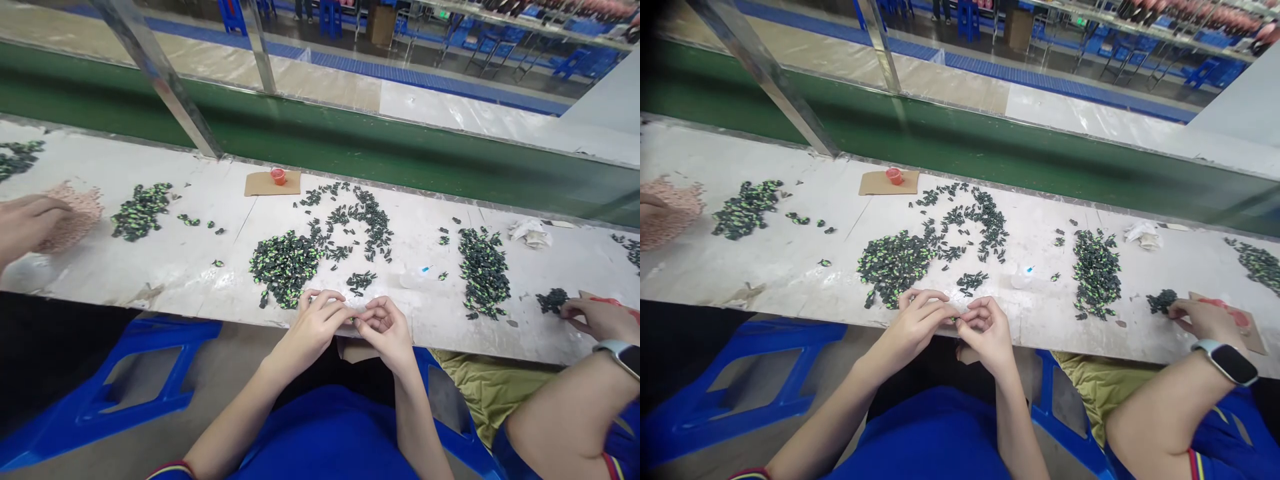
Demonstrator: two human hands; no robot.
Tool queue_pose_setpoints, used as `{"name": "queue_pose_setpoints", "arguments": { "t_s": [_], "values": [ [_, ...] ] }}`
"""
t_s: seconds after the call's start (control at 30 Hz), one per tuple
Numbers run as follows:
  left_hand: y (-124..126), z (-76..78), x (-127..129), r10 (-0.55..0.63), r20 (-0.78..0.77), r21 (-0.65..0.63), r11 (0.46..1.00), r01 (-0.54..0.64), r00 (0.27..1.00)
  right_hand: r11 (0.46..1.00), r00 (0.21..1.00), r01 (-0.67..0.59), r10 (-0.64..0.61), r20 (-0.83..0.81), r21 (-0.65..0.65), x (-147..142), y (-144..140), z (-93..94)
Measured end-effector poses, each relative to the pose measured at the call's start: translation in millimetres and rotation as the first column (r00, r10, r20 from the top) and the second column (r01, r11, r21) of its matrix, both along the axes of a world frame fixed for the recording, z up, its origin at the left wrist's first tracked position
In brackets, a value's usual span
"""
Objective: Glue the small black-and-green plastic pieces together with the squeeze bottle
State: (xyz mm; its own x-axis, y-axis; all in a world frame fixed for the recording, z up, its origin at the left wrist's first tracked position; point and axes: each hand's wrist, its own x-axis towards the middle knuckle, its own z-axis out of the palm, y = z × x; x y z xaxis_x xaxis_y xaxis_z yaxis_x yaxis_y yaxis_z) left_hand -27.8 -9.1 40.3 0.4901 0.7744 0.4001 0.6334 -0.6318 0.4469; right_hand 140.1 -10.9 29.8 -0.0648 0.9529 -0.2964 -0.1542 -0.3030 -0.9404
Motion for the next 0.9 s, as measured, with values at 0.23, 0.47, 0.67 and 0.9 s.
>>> {"name": "queue_pose_setpoints", "arguments": {
  "t_s": [0.23, 0.47, 0.67, 0.9],
  "values": [
    [-4, -7.4, 7, 0.008, -0.019, 0.069, 0.998, -0.006, 1.0, 1.0, 1.0, 0.01, -0.01, -0.014, -0.007, 0, 1, -0.5],
    [-6, -10.4, 21, -0.058, 0.079, -0.047, 0.997, 0.062, 0.995, 0.995, 0.978, -0.035, 0.014, 0.207, 0.097, 34, -5, 0.5],
    [15, -16.5, -3, 0.249, 0.057, 0.041, 0.967, -0.251, 0.967, 0.849, 0.683, 0.44, -0.528, 0.505, 0.294, 100, -1, -9.8],
    [37, -15.1, -31, 0.522, 0.052, 0.142, 0.84, -0.524, 0.851, 0.763, 0.288, 0.219, -0.646, 0.707, 0.608, 106, 17, -11.2]
  ]
}}
